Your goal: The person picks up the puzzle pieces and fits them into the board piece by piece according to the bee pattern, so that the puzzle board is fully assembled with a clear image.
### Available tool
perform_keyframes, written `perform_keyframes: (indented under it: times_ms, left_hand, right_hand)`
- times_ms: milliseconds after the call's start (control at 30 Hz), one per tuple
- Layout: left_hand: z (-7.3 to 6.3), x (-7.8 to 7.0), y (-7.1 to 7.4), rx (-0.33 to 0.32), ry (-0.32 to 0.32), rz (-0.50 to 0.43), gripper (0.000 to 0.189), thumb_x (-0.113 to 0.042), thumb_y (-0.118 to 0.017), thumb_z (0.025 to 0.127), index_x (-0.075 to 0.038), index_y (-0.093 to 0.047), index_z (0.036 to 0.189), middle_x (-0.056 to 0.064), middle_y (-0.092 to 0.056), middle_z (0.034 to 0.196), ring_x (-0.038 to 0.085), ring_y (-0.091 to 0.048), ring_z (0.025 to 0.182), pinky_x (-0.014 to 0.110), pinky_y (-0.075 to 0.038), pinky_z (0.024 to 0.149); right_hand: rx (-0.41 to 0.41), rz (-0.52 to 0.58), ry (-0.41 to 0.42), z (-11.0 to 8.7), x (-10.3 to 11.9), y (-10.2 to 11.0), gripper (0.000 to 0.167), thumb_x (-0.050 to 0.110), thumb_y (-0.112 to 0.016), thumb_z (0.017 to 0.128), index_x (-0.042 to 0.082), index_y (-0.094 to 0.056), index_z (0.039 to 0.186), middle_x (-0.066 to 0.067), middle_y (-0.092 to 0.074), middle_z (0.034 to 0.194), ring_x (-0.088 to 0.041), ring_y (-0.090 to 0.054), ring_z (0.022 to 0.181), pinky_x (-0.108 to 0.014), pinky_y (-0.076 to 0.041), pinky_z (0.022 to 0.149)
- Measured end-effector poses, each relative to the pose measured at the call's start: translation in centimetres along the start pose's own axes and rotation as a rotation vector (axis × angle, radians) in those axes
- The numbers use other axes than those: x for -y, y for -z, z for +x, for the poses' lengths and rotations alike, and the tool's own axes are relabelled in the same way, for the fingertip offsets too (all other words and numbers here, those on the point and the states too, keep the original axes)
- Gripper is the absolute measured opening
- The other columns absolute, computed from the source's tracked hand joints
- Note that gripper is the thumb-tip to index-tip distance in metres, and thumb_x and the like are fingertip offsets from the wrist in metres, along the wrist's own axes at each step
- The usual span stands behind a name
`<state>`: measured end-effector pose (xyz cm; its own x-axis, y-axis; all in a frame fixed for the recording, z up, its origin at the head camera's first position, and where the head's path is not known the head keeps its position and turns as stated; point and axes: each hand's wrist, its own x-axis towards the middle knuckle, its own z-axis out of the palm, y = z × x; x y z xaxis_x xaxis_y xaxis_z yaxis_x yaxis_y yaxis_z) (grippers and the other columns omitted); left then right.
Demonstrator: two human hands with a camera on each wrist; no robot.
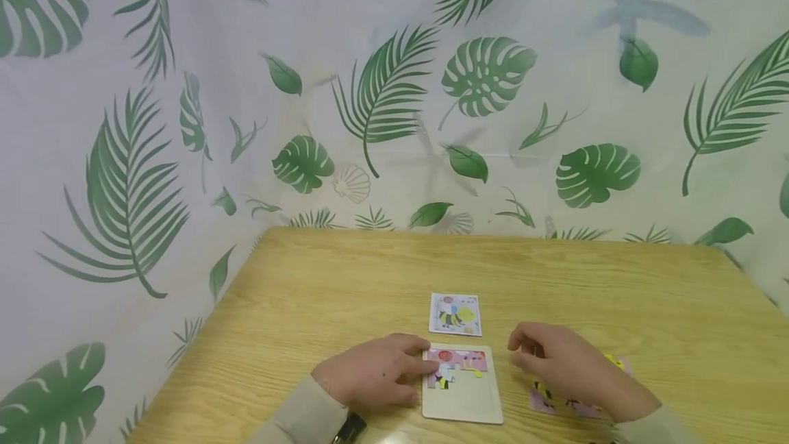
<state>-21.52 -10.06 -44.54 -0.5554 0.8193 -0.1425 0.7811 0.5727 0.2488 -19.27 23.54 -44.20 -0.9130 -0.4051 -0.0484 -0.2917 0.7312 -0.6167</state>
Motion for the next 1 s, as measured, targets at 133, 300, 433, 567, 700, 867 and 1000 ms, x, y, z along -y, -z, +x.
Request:
perform_keyframes:
  times_ms: [133, 300, 433, 567, 700, 867, 1000]
  left_hand:
    - [-0.1, 0.0, 0.3, 0.001, -0.002, 0.008, 0.054, -0.038, -0.063, 0.099, -0.029, -0.051, 0.150, 0.000, -0.039, 0.158, 0.016, -0.037, 0.143, 0.033, -0.034, 0.115]
    - [-0.1, -0.2, 0.5, 0.007, -0.014, 0.025, 0.054, -0.036, -0.064, 0.098, -0.028, -0.052, 0.150, 0.001, -0.041, 0.157, 0.016, -0.038, 0.142, 0.032, -0.034, 0.114]
    - [0.0, -0.2, 0.5, 0.005, -0.030, 0.037, 0.054, -0.035, -0.065, 0.098, -0.028, -0.052, 0.150, 0.001, -0.041, 0.156, 0.015, -0.039, 0.141, 0.031, -0.034, 0.114]
    - [0.1, -0.1, 0.5, 0.004, -0.033, 0.041, 0.054, -0.037, -0.065, 0.098, -0.028, -0.052, 0.150, 0.001, -0.041, 0.156, 0.015, -0.039, 0.141, 0.031, -0.034, 0.114]
    - [0.0, -0.1, 0.5, 0.002, -0.035, 0.040, 0.054, -0.037, -0.065, 0.098, -0.028, -0.052, 0.150, 0.000, -0.041, 0.156, 0.015, -0.039, 0.142, 0.031, -0.033, 0.114]
    - [0.0, -0.1, 0.5, -0.005, -0.043, 0.049, 0.053, -0.036, -0.064, 0.098, -0.028, -0.053, 0.150, 0.001, -0.042, 0.156, 0.015, -0.039, 0.141, 0.031, -0.033, 0.114]
    - [0.0, -0.1, 0.5, -0.005, -0.046, 0.052, 0.053, -0.036, -0.064, 0.098, -0.027, -0.053, 0.149, 0.001, -0.042, 0.156, 0.015, -0.039, 0.141, 0.031, -0.034, 0.114]
  right_hand:
    - [-0.032, -0.003, -0.029, -0.9, -1.1, 0.8, 0.017, 0.028, -0.066, 0.099, 0.014, -0.066, 0.110, 0.006, -0.057, 0.083, -0.010, -0.050, 0.066, -0.028, -0.045, 0.058]
    - [-0.047, -0.011, -0.090, -1.9, -2.6, 1.7, 0.020, 0.024, -0.069, 0.097, 0.013, -0.066, 0.113, 0.004, -0.056, 0.085, -0.011, -0.050, 0.068, -0.028, -0.045, 0.058]
    - [-0.037, -0.011, -0.133, -2.5, -3.6, 2.5, 0.026, 0.025, -0.070, 0.096, 0.011, -0.066, 0.119, 0.001, -0.055, 0.089, -0.014, -0.051, 0.072, -0.028, -0.046, 0.061]
    - [-0.036, -0.038, -0.134, -3.0, -4.6, 3.2, 0.032, 0.025, -0.072, 0.095, 0.010, -0.065, 0.122, -0.001, -0.053, 0.092, -0.016, -0.051, 0.077, -0.028, -0.046, 0.064]
    - [-0.019, -0.047, -0.134, -3.1, -5.3, 3.6, 0.034, 0.025, -0.074, 0.093, 0.009, -0.066, 0.123, 0.000, -0.054, 0.092, -0.016, -0.053, 0.079, -0.029, -0.047, 0.066]
    - [-0.010, -0.049, -0.132, -3.0, -5.9, 3.8, 0.037, 0.027, -0.075, 0.092, 0.009, -0.066, 0.123, 0.000, -0.056, 0.094, -0.016, -0.056, 0.083, -0.030, -0.049, 0.068]
    - [-0.007, -0.048, -0.129, -3.1, -6.2, 3.7, 0.040, 0.027, -0.077, 0.091, 0.008, -0.066, 0.124, 0.000, -0.055, 0.094, -0.016, -0.053, 0.082, -0.029, -0.048, 0.068]
